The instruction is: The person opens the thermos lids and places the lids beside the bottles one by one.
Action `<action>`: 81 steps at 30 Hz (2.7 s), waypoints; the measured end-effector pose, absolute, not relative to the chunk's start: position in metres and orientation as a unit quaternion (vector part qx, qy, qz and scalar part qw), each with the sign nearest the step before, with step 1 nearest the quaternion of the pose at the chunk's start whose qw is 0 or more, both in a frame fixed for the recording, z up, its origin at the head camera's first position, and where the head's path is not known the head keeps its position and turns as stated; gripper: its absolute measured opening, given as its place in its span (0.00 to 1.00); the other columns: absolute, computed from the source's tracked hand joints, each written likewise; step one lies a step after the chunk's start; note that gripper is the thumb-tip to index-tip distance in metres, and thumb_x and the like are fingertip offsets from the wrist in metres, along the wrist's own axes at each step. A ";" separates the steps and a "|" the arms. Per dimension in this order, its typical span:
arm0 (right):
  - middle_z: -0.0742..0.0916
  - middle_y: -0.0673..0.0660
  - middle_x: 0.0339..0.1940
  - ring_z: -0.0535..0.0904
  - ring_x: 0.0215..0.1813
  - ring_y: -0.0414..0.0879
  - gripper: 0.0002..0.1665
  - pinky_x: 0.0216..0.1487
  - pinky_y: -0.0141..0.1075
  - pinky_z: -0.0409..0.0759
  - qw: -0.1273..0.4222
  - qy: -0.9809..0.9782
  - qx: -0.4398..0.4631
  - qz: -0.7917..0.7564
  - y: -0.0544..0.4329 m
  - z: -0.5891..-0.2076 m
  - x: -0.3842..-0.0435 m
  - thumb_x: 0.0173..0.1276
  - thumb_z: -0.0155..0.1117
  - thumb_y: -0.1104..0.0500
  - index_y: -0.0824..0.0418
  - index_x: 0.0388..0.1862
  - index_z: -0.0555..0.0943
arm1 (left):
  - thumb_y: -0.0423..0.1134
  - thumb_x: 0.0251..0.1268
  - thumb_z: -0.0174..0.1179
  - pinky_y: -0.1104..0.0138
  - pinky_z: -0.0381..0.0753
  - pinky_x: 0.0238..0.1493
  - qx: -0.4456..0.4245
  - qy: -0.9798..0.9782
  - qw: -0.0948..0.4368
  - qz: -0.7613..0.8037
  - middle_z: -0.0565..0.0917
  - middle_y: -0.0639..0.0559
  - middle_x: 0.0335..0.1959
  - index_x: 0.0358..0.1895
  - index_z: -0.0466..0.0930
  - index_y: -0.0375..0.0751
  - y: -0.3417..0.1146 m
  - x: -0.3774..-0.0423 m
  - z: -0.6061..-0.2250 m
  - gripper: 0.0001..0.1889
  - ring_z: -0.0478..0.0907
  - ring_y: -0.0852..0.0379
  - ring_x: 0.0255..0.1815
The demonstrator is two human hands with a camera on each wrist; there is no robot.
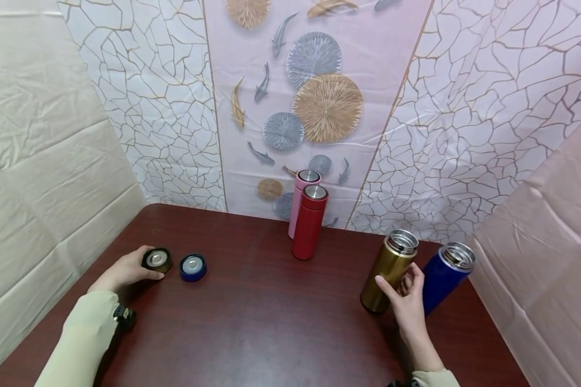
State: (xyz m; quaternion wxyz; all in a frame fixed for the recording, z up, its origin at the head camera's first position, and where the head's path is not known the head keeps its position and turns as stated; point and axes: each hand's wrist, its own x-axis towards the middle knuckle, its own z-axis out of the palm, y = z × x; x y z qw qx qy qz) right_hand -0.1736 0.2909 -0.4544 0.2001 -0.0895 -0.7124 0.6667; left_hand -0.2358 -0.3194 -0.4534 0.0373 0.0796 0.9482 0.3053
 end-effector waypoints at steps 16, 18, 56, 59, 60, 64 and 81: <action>0.71 0.50 0.68 0.67 0.68 0.40 0.49 0.64 0.25 0.64 0.175 -0.716 -0.090 0.670 0.297 -0.452 -0.170 0.65 0.72 0.67 0.45 0.73 0.53 | 0.49 0.55 0.75 0.37 0.68 0.60 0.057 0.945 0.045 0.318 0.72 0.23 0.62 0.68 0.61 0.24 -0.319 -0.234 -0.456 0.46 0.69 0.28 0.62; 0.70 0.51 0.69 0.66 0.68 0.40 0.49 0.64 0.25 0.64 0.171 -0.717 -0.088 0.669 0.297 -0.453 -0.170 0.65 0.72 0.67 0.45 0.73 0.53 | 0.49 0.56 0.74 0.37 0.68 0.60 0.056 0.944 0.046 0.323 0.72 0.24 0.62 0.69 0.61 0.24 -0.320 -0.233 -0.456 0.46 0.69 0.28 0.63; 0.73 0.60 0.67 0.70 0.67 0.52 0.48 0.61 0.32 0.71 0.405 -0.635 0.044 0.656 0.286 -0.388 -0.138 0.59 0.67 0.81 0.61 0.73 0.58 | 0.59 0.62 0.68 0.33 0.63 0.62 0.061 0.908 -0.035 0.412 0.57 0.26 0.75 0.81 0.44 0.36 -0.299 -0.223 -0.398 0.55 0.58 0.24 0.72; 0.75 0.64 0.65 0.70 0.66 0.56 0.45 0.61 0.33 0.71 0.455 -0.590 0.088 0.660 0.283 -0.378 -0.132 0.57 0.66 0.83 0.66 0.70 0.61 | 0.59 0.62 0.69 0.33 0.63 0.63 0.071 0.902 -0.066 0.422 0.60 0.28 0.74 0.80 0.47 0.39 -0.284 -0.216 -0.381 0.53 0.59 0.25 0.71; 0.76 0.65 0.64 0.70 0.66 0.57 0.43 0.61 0.34 0.71 0.467 -0.577 0.103 0.662 0.282 -0.376 -0.130 0.56 0.66 0.83 0.67 0.69 0.62 | 0.59 0.62 0.69 0.33 0.63 0.63 0.074 0.899 -0.074 0.424 0.61 0.28 0.74 0.80 0.49 0.39 -0.278 -0.214 -0.377 0.52 0.61 0.25 0.71; 0.79 0.67 0.59 0.74 0.62 0.58 0.39 0.60 0.36 0.72 0.486 -0.543 0.148 0.669 0.276 -0.368 -0.124 0.56 0.64 0.85 0.72 0.67 0.64 | 0.57 0.63 0.69 0.35 0.65 0.63 0.087 0.894 -0.102 0.427 0.67 0.33 0.71 0.78 0.56 0.44 -0.258 -0.206 -0.367 0.46 0.65 0.29 0.69; 0.86 0.64 0.50 0.82 0.52 0.43 0.29 0.50 0.31 0.76 0.397 -0.710 0.208 0.543 0.248 -0.381 -0.132 0.57 0.64 0.85 0.80 0.59 0.71 | 0.53 0.65 0.68 0.44 0.69 0.66 0.144 0.875 -0.070 0.457 0.72 0.40 0.68 0.76 0.57 0.45 -0.202 -0.205 -0.386 0.42 0.71 0.38 0.67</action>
